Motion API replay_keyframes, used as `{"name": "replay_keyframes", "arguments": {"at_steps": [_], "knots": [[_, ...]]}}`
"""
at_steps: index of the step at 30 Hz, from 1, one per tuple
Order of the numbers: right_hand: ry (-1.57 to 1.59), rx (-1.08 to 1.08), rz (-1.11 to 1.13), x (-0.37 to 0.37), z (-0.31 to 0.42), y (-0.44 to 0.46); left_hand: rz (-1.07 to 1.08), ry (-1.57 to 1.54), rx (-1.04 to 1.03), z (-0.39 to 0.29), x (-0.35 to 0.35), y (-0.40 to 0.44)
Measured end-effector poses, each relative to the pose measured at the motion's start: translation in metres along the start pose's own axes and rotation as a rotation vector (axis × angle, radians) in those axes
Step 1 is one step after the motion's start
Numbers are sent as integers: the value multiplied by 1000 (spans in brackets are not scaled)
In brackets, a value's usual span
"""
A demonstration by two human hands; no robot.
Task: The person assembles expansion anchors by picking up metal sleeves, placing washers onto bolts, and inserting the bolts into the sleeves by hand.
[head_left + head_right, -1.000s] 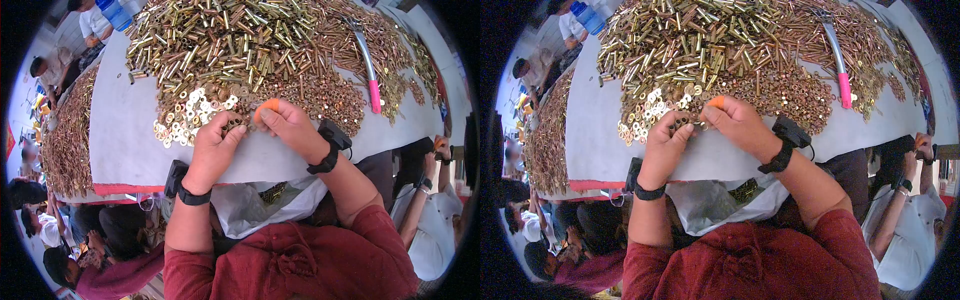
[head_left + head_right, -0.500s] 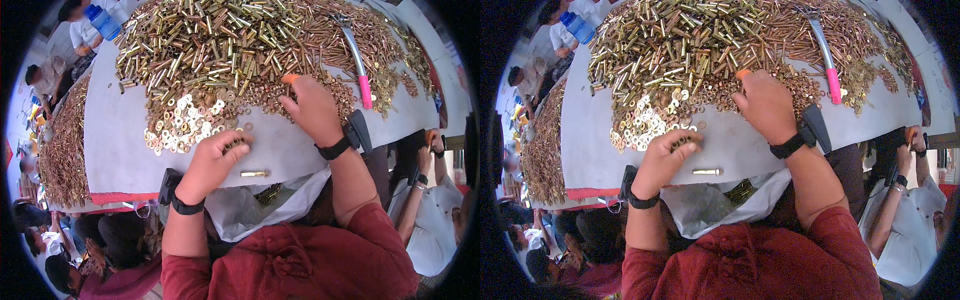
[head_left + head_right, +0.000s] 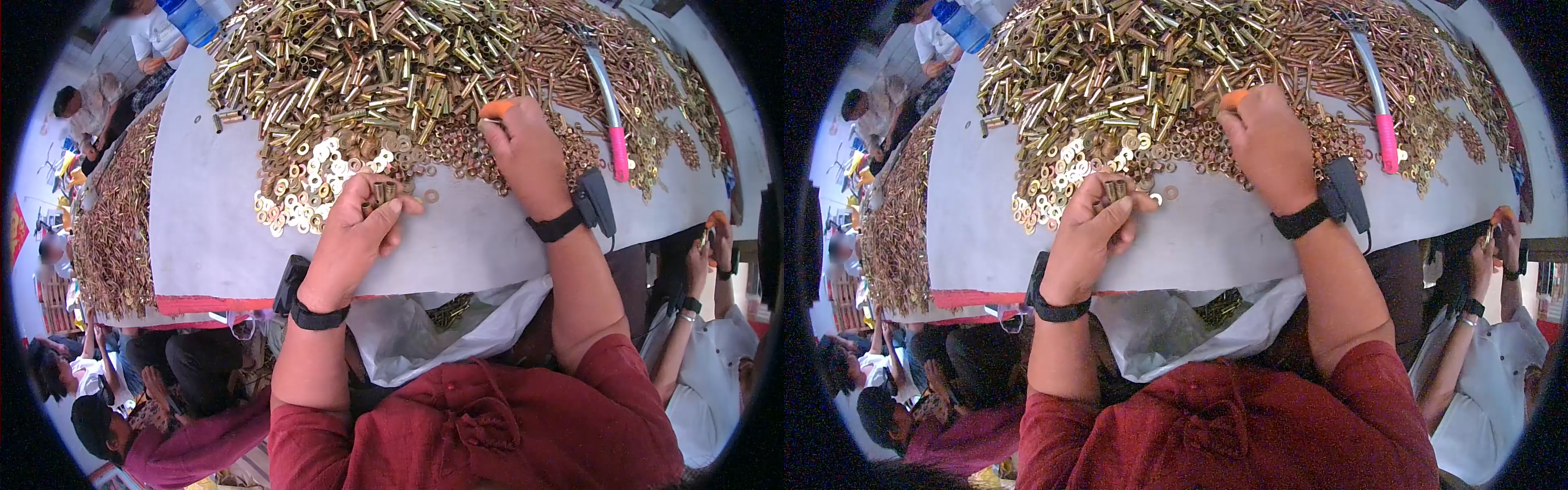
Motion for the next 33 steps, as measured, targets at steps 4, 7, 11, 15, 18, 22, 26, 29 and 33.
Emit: {"name": "replay_keyframes", "arguments": {"at_steps": [4,7,11,15,18,22,26,29,33], "knots": [[514,-253,147,0,1,1,-14,26,-17,0,1,-1],[931,-427,442,-12,31,-12,-64,129,-45,4,6,0],[637,95,460,-11,65,-20,-167,315,-131,-5,9,-3],[435,206,343,-7,73,-24,-199,591,-332,-10,11,-1],[356,212,333,-3,73,-25,-213,722,-401,-18,6,-3],[277,231,306,2,73,-24,-211,713,-389,-20,6,-3],[185,250,371,-5,73,-29,-168,918,-501,-27,0,-3],[213,262,361,-15,70,-35,-105,832,-547,-24,-5,-1],[601,-43,496,-27,64,-37,-108,277,-171,-11,4,-1]]}}
Point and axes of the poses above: each hand's wrist, its own y-axis towards the middle knuckle, its own x-axis out of the back of the hand, z = x × y, the point moved 6 cm from there along y, towards the middle knuckle, and after that the axes turned 6 degrees about z, right-handed, at the moved point
